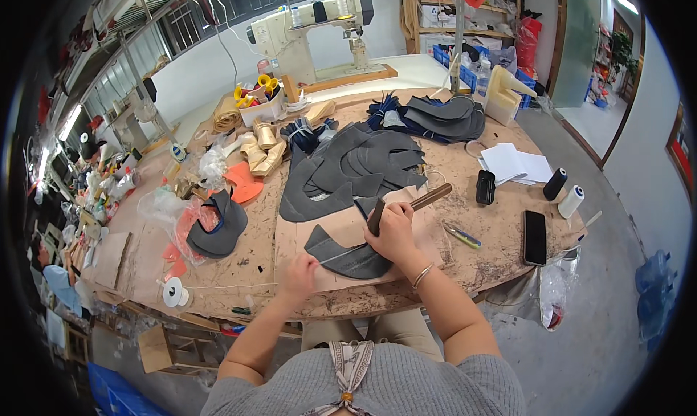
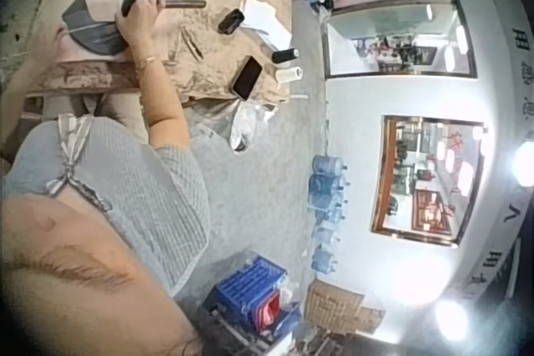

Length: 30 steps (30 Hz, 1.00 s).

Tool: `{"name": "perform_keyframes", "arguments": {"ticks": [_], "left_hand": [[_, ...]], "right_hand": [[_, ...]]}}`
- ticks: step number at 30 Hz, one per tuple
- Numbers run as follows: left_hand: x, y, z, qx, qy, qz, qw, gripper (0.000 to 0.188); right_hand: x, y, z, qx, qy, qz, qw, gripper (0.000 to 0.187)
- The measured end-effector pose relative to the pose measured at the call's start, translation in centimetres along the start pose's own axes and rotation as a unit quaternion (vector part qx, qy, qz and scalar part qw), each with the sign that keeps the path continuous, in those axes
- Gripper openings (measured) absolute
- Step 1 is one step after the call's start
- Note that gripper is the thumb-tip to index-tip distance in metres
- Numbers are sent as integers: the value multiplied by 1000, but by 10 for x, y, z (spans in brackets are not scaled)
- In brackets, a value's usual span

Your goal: The person sits at a workbench in a workshop and uses a hammer to tap a dark gray fabric piece against a curved wooden block. The person repeatedly positions the fabric on the block and strikes it with the hammer to shape or flatten the material.

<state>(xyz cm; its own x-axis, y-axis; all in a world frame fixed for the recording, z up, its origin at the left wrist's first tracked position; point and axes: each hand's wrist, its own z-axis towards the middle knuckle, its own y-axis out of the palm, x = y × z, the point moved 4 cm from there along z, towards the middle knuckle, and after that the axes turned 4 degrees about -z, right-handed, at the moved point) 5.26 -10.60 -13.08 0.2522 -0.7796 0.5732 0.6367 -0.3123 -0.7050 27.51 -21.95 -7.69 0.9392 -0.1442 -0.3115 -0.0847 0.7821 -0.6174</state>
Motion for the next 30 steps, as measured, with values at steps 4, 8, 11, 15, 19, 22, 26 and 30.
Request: {"name": "perform_keyframes", "arguments": {"ticks": [4,8,11,15,19,22,26,30], "left_hand": [[-29,-37,22,-95,-7,-18,995,11],[-89,-83,28,-52,-33,81,995,8],[-87,-101,37,105,11,234,966,10],[7,-12,68,34,149,7,988,13],[33,42,79,-135,85,20,987,15],[30,46,91,-268,-21,-16,963,16],[24,46,79,-202,149,-1,968,13],[33,42,63,-111,281,52,952,11]], "right_hand": [[1,0,0,-5,7,3,1000,20],[2,-1,0,-4,13,12,1000,20],[1,-2,0,-9,15,10,1000,20],[1,-1,0,-8,8,-2,1000,21],[1,-1,0,-7,10,8,1000,22],[2,-1,-1,-2,8,5,1000,22],[5,1,-1,1,7,8,1000,22],[2,-2,4,-28,6,39,999,21]]}}
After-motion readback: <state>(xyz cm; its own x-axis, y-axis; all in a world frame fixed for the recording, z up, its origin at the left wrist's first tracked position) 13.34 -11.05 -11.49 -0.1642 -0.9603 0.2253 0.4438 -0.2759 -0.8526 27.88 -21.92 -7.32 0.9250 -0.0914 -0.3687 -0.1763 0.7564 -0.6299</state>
